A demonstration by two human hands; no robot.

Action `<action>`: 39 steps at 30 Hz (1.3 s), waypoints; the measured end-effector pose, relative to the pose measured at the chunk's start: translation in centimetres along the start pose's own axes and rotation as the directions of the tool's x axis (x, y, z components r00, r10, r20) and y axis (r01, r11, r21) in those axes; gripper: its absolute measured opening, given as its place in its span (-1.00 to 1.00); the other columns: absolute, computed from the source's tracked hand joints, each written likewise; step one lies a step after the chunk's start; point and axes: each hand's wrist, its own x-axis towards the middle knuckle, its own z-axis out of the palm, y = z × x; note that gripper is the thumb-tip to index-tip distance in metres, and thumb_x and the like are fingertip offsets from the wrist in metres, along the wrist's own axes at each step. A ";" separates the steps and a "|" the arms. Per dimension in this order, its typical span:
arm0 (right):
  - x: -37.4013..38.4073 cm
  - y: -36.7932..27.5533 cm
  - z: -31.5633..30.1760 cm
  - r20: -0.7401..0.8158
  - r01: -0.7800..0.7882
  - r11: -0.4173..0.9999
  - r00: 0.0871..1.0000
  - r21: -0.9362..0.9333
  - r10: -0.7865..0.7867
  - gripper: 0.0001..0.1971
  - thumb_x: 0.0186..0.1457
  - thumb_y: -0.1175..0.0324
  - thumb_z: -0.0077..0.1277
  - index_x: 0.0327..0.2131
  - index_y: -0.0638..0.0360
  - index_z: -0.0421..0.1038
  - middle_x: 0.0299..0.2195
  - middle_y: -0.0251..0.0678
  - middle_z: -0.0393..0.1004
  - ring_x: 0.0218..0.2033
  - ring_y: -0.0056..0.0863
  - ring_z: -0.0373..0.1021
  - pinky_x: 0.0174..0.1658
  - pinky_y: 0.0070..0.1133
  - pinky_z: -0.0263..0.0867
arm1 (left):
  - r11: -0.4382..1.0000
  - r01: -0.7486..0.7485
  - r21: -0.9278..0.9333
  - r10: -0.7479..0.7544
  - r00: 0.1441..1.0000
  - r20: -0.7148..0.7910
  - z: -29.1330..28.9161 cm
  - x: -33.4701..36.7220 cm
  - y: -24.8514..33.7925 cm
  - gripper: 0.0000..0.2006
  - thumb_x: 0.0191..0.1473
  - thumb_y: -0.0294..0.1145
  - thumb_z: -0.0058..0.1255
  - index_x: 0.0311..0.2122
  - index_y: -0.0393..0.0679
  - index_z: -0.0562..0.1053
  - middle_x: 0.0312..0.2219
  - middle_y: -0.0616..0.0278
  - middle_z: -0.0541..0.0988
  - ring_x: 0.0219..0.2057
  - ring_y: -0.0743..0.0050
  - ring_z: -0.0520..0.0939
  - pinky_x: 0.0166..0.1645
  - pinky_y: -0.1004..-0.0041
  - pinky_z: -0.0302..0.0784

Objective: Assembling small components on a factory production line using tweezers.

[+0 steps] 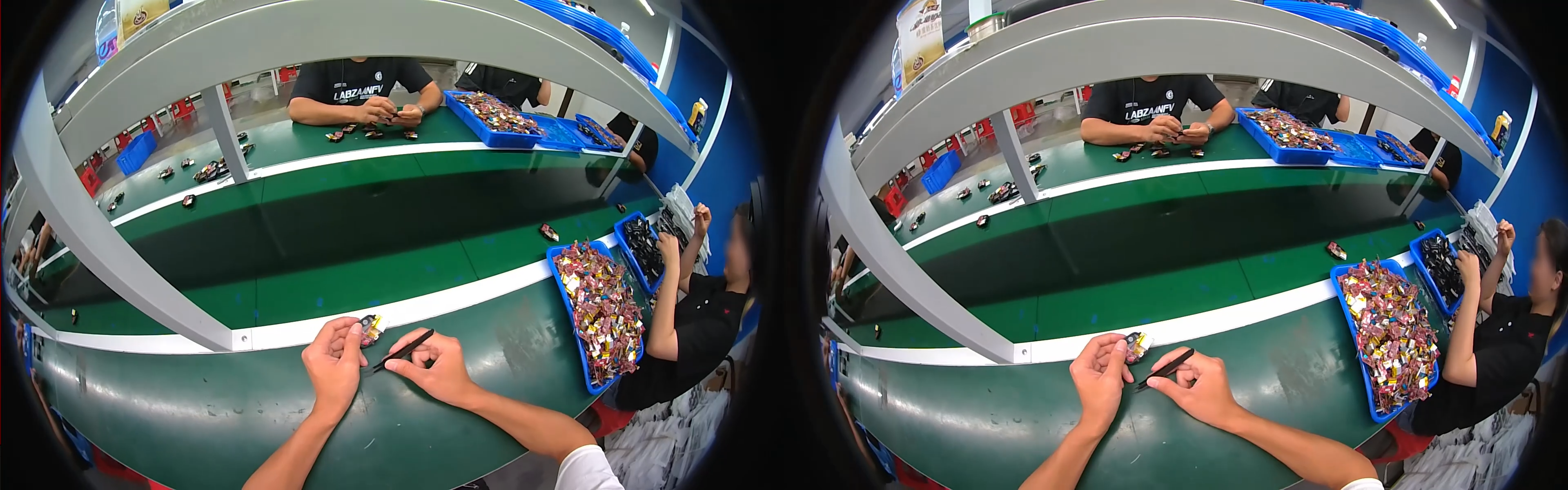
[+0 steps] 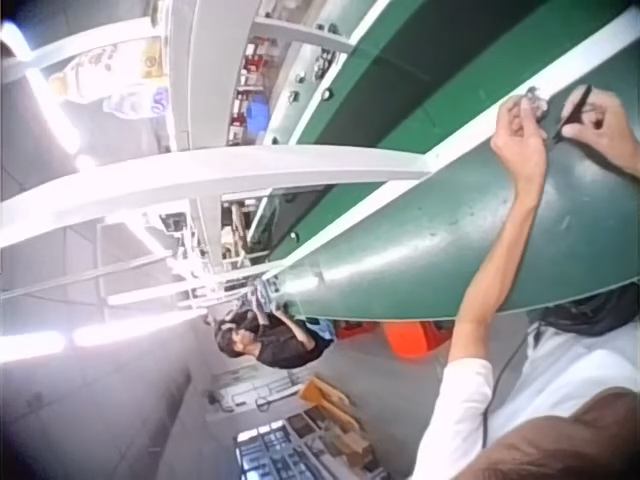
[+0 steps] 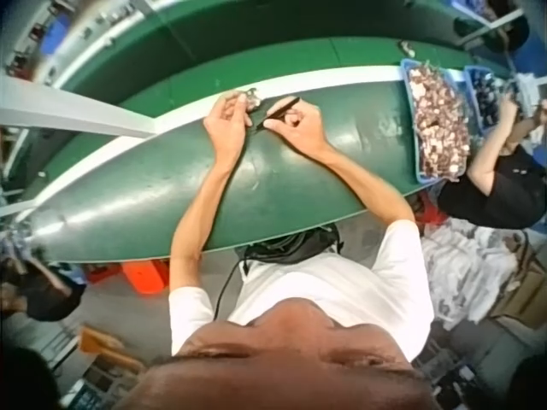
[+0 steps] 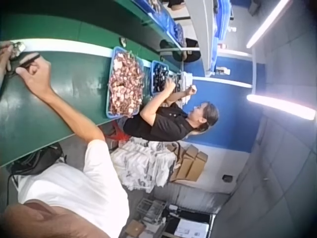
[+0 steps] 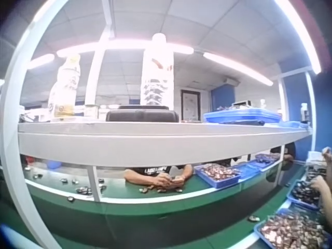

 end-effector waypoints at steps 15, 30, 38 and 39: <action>0.8 -1.4 -1.2 -0.077 -0.017 0.990 0.997 0.143 0.028 -0.85 0.04 0.65 0.25 -0.32 0.31 0.48 -0.41 -0.31 0.64 -0.63 -0.94 0.18 -0.55 -0.84 0.07 | 0.998 0.001 0.058 -0.001 1.000 0.005 0.1 0.2 -0.2 -0.84 0.21 -0.51 0.12 -0.17 -0.41 0.56 -0.54 0.28 0.61 -0.66 0.78 0.42 -0.62 0.67 0.26; 1.1 -1.1 -1.0 -0.199 -0.003 0.998 0.980 0.061 0.015 -0.84 0.03 0.62 0.28 -0.30 0.32 0.50 -0.51 -0.50 0.51 -0.64 -0.95 0.13 -0.58 -0.82 -0.03 | 0.991 0.001 0.135 -0.014 0.996 0.092 0.1 -0.2 0.1 -0.84 0.20 -0.53 0.13 -0.17 -0.42 0.58 -0.57 0.26 0.61 -0.68 0.71 0.49 -0.61 0.66 0.33; 1.1 -1.3 -1.2 -0.191 -0.137 0.974 0.967 0.178 0.171 -0.84 0.05 0.63 0.26 -0.29 0.34 0.49 -0.47 -0.44 0.55 -0.61 -0.96 0.16 -0.57 -0.84 0.00 | 0.993 0.001 0.118 -0.015 0.994 0.113 0.1 -0.3 0.2 -0.84 0.17 -0.55 0.14 -0.16 -0.40 0.59 -0.57 0.22 0.63 -0.66 0.65 0.56 -0.59 0.64 0.37; 1.2 -1.5 -1.3 -0.176 -0.162 0.966 0.964 0.201 0.198 -0.84 0.06 0.64 0.25 -0.29 0.35 0.48 -0.45 -0.40 0.56 -0.57 -0.93 0.24 -0.54 -0.84 0.09 | 0.993 -0.009 0.120 -0.006 0.992 0.123 0.1 -0.3 0.2 -0.83 0.18 -0.56 0.13 -0.15 -0.41 0.58 -0.57 0.22 0.63 -0.66 0.64 0.57 -0.59 0.65 0.34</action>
